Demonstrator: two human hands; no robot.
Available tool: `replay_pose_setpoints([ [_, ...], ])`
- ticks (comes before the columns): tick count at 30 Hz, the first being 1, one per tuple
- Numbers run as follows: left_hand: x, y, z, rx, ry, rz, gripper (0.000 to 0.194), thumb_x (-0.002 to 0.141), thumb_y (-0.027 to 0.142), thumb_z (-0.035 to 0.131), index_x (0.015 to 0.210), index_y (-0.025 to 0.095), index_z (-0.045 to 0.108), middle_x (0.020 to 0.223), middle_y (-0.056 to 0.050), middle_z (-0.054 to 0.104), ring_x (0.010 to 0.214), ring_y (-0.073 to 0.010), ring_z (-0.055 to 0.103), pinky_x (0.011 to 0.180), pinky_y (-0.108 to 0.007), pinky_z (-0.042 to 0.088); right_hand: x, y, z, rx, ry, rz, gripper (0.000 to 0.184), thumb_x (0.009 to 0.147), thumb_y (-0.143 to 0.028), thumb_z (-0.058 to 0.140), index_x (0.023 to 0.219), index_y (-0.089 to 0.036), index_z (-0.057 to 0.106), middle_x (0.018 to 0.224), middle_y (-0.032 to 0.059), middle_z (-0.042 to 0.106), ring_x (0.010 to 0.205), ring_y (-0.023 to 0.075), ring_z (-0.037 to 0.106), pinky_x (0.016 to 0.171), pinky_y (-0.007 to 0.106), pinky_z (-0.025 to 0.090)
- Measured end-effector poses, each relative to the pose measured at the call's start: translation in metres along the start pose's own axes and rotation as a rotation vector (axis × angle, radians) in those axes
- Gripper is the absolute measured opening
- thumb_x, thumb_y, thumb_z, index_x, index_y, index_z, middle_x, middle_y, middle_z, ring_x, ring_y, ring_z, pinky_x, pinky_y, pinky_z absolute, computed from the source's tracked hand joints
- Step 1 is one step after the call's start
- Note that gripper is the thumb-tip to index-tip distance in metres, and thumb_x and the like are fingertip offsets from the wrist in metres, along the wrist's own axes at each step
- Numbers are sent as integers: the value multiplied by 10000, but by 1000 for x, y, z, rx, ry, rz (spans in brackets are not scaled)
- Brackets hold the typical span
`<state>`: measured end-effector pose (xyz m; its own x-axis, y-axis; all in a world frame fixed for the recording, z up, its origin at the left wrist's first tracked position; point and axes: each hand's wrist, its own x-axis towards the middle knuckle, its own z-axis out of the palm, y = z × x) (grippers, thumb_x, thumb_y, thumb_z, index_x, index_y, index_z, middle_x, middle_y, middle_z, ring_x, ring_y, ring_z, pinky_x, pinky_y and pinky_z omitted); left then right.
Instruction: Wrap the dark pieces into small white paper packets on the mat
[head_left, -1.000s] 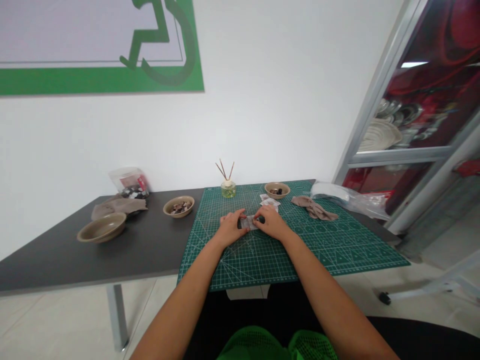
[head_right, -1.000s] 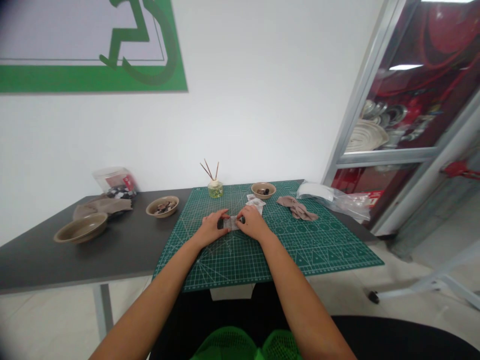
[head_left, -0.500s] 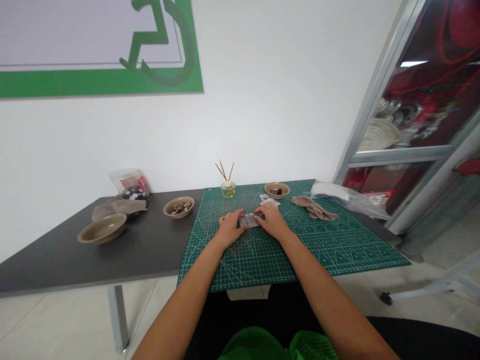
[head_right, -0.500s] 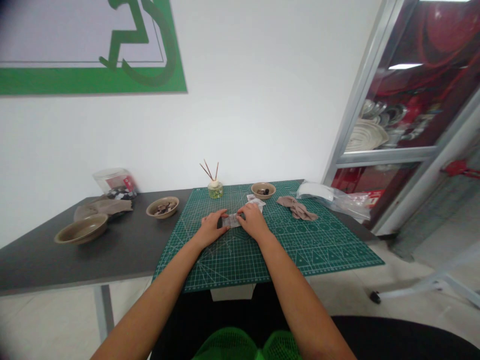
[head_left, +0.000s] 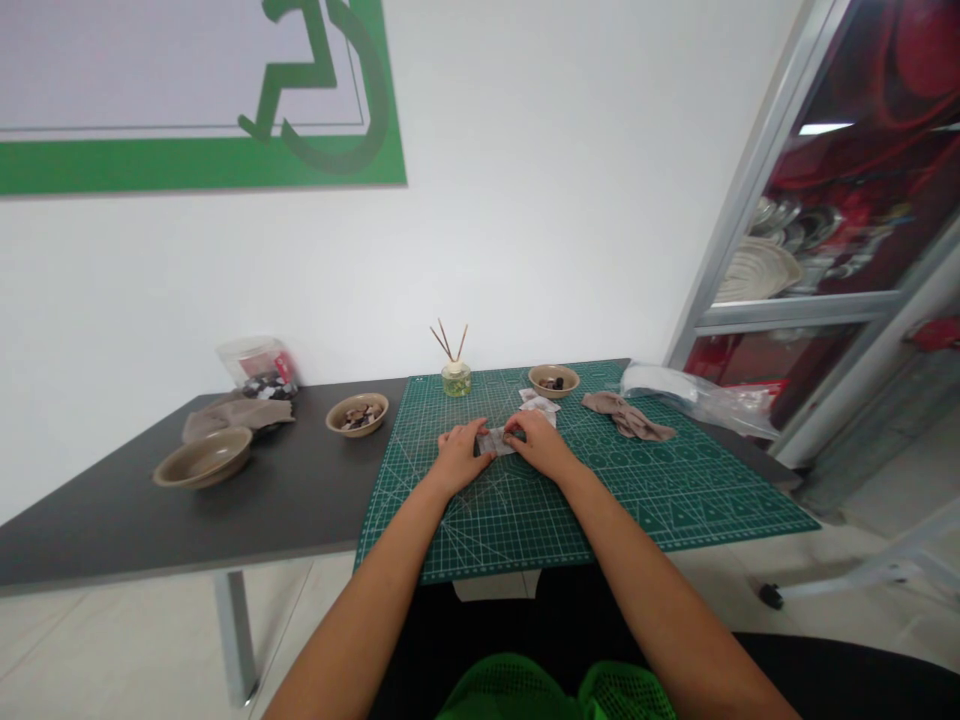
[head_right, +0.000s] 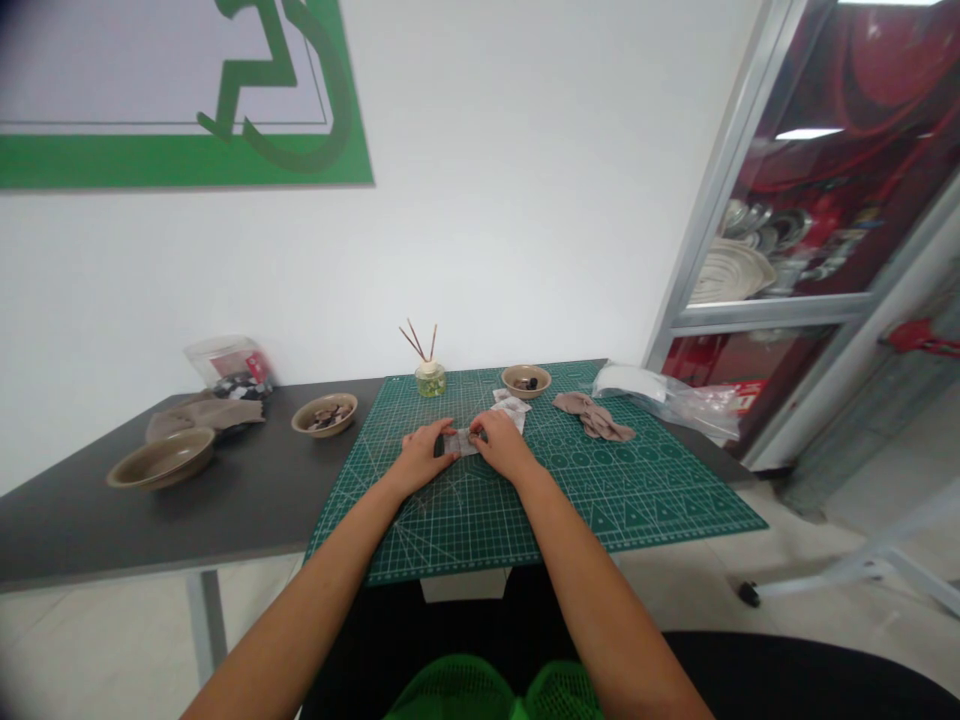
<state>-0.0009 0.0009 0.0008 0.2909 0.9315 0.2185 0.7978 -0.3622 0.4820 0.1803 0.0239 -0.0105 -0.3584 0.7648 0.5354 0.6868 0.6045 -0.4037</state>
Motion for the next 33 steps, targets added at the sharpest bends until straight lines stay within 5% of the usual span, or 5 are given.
replay_pose_setpoints([
  [6,0,0,1,3,12,1,515,758,244,570,1250,245,417,1190,-58,590,1150,-258,460,948,-452,284,-1,0,-4,25,-35,-22,76,747,-114,589,795,-171,603,785,35,596,809,185,512,758,328,403],
  [12,1,-2,0,43,163,-36,475,756,234,589,1215,214,469,1259,-90,527,1187,-265,416,952,-435,292,0,2,-9,49,87,79,69,746,-144,588,806,-166,615,778,44,603,773,184,530,745,339,423],
  [21,0,8,-9,-86,156,89,110,790,231,590,884,232,646,988,-5,662,1028,-193,523,925,-365,326,0,-20,-6,309,-44,-73,139,785,-133,538,896,-175,610,849,42,621,794,156,558,737,297,461],
  [27,2,8,-10,-124,148,60,64,769,224,609,808,234,659,922,3,672,989,-198,538,928,-375,341,0,0,-31,-27,191,39,124,798,-164,507,870,-163,608,905,91,625,917,230,520,844,377,408],
  [33,1,11,-11,-134,149,33,66,756,231,620,802,239,666,926,1,674,996,-206,539,935,-390,337,-21,55,-82,-551,283,500,273,779,-251,524,968,-65,590,998,248,580,986,346,474,820,474,361],
])
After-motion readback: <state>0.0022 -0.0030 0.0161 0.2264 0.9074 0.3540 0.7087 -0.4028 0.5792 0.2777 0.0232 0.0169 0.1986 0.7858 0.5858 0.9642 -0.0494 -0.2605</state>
